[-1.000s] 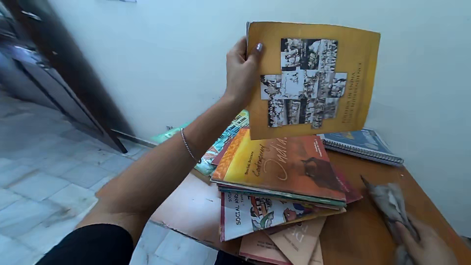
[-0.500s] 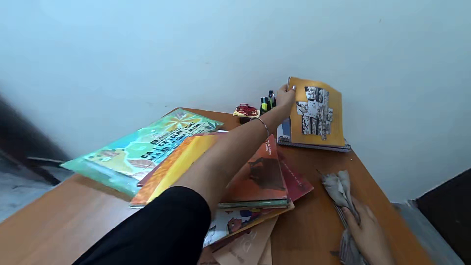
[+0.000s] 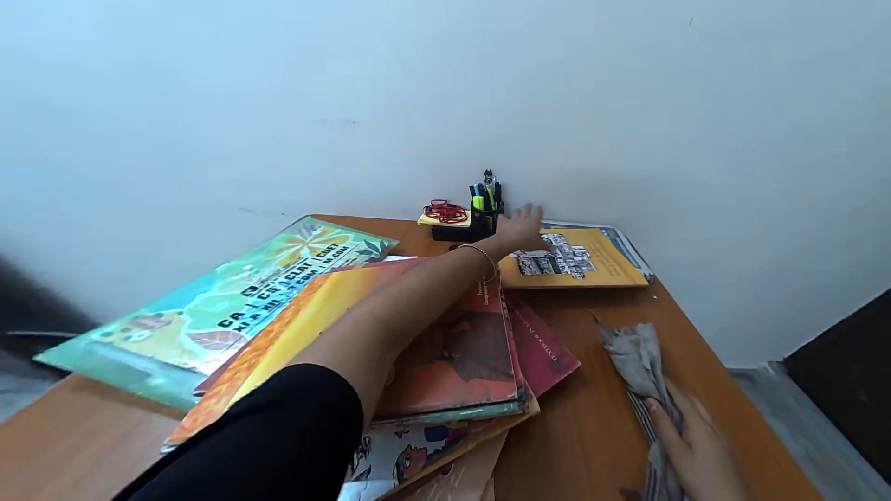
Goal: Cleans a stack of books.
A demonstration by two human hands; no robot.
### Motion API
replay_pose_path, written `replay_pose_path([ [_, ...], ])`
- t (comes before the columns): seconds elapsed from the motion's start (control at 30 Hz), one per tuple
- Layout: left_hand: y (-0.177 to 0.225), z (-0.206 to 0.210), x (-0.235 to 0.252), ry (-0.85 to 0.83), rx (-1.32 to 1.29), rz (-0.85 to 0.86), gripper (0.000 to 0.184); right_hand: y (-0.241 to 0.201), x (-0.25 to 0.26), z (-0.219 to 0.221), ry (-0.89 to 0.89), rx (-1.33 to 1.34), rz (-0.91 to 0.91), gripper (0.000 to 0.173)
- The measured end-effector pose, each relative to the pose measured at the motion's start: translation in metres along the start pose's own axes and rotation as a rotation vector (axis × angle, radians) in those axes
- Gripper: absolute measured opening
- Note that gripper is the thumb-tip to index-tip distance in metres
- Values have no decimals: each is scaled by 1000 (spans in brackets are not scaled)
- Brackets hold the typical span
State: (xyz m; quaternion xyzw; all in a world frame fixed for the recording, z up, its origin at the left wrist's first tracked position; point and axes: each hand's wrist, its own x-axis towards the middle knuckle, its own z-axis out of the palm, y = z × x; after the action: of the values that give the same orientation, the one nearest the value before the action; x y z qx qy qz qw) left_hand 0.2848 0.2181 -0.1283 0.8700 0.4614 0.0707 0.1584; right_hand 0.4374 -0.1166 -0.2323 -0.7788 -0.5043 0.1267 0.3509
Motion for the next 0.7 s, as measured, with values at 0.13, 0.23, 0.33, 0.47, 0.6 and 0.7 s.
replay_pose_path([
  [0.13, 43, 25, -43, -304, 247, 344, 94, 1, 3, 0, -4, -5, -11, 47],
  [0.23, 47, 48, -44, -313, 346, 381, 81, 2, 3, 1, 0, -9, -14, 47],
  [0.33, 52, 38, -38, -242, 382, 429, 71, 2, 2, 1, 9, -6, -11, 47],
  [0.47, 49, 43, -22, -150, 544, 624, 58, 0, 2, -1, -1, -8, -17, 48],
  [0.6, 45, 54, -4, -96, 534, 746, 58, 1, 2, -1, -1, 1, -14, 47],
  [0.7, 43, 64, 9, -64, 521, 794, 54, 3, 3, -1, 0, 6, -19, 47],
])
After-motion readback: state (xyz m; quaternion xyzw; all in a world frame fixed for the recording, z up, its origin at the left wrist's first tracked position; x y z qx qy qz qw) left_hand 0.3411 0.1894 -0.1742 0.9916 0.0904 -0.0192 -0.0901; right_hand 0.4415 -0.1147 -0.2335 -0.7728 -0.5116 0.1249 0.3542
